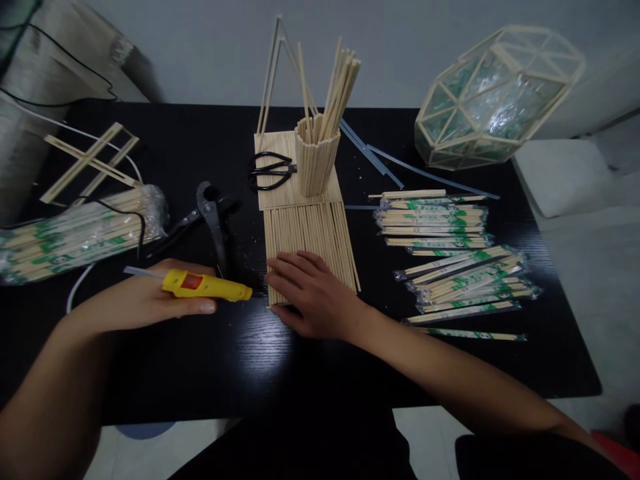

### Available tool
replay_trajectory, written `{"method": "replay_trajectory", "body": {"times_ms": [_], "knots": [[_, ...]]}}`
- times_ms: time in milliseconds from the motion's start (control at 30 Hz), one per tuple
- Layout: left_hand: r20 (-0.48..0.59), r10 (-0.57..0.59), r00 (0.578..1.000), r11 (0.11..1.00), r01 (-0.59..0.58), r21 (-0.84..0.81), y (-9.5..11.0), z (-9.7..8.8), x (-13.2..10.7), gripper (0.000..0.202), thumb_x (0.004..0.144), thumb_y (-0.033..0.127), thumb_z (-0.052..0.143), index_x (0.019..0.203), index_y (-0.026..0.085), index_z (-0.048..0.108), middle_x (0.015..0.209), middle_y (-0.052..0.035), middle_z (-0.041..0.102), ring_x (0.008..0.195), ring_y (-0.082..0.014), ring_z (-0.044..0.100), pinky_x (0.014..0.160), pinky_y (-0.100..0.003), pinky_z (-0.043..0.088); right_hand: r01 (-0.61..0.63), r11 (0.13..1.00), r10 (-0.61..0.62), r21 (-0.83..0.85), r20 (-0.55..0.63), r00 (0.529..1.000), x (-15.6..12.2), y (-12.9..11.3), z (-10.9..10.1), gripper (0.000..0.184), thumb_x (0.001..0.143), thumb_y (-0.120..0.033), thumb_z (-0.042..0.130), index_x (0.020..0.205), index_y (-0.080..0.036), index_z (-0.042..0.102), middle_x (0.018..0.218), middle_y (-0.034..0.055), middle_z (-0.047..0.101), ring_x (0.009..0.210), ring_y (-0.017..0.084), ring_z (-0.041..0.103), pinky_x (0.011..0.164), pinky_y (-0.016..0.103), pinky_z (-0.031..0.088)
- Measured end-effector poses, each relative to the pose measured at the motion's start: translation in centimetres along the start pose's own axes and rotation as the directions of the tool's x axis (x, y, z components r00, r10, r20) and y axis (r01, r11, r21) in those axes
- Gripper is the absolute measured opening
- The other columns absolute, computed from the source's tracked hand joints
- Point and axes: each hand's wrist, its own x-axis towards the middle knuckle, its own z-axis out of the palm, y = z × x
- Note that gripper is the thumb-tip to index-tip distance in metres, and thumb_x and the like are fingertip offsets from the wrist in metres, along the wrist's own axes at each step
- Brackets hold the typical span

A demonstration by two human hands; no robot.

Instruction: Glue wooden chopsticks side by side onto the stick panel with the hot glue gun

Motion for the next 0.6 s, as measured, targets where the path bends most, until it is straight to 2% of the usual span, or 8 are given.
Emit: {"method": "replay_trajectory", "body": {"times_ms": [167,400,600], "knots": [[0.055,0.028,0.998,0.999,-0.026,-0.036,0.26,0.07,0.28,0.015,0.093,0.035,0.083,0.087,0.023,0.078,0.07,0.0037,0.069,0.057,-0.0144,0.063,0.051,-0.022,0.05,0.005,1.0,-0.005,-0.003,-0.01,1.0,0.01,-0.04,-0.03,0.039,0.11,-0.033,0.064,0.146,-0.02,0.066,0.157,0.0162,0.066,0.154,0.031,0.056,0.127,0.056,0.047],[0.046,0.03,0.998,0.999,-0.028,-0.043,-0.27,0.21,0.4,0.013,0.092,0.037,0.084,0.089,0.025,0.079,0.07,0.0024,0.071,0.054,-0.0144,0.064,0.048,-0.021,0.05,-0.009,1.0,0.008,0.024,0.012,1.0,0.05,-0.08,-0.03,0.044,0.108,-0.031,0.066,0.151,-0.02,0.065,0.163,0.0167,0.061,0.158,0.032,0.051,0.127,0.058,0.046],[0.022,0.048,0.999,0.999,-0.049,0.011,-0.43,0.3,0.47,0.015,0.092,0.04,0.083,0.09,0.025,0.08,0.071,0.0013,0.074,0.057,-0.0161,0.068,0.051,-0.022,0.053,-0.005,1.0,0.005,0.017,0.009,1.0,0.0,-0.05,0.14,0.041,0.11,-0.034,0.064,0.148,-0.018,0.066,0.162,0.0137,0.064,0.158,0.031,0.052,0.13,0.056,0.045]]}}
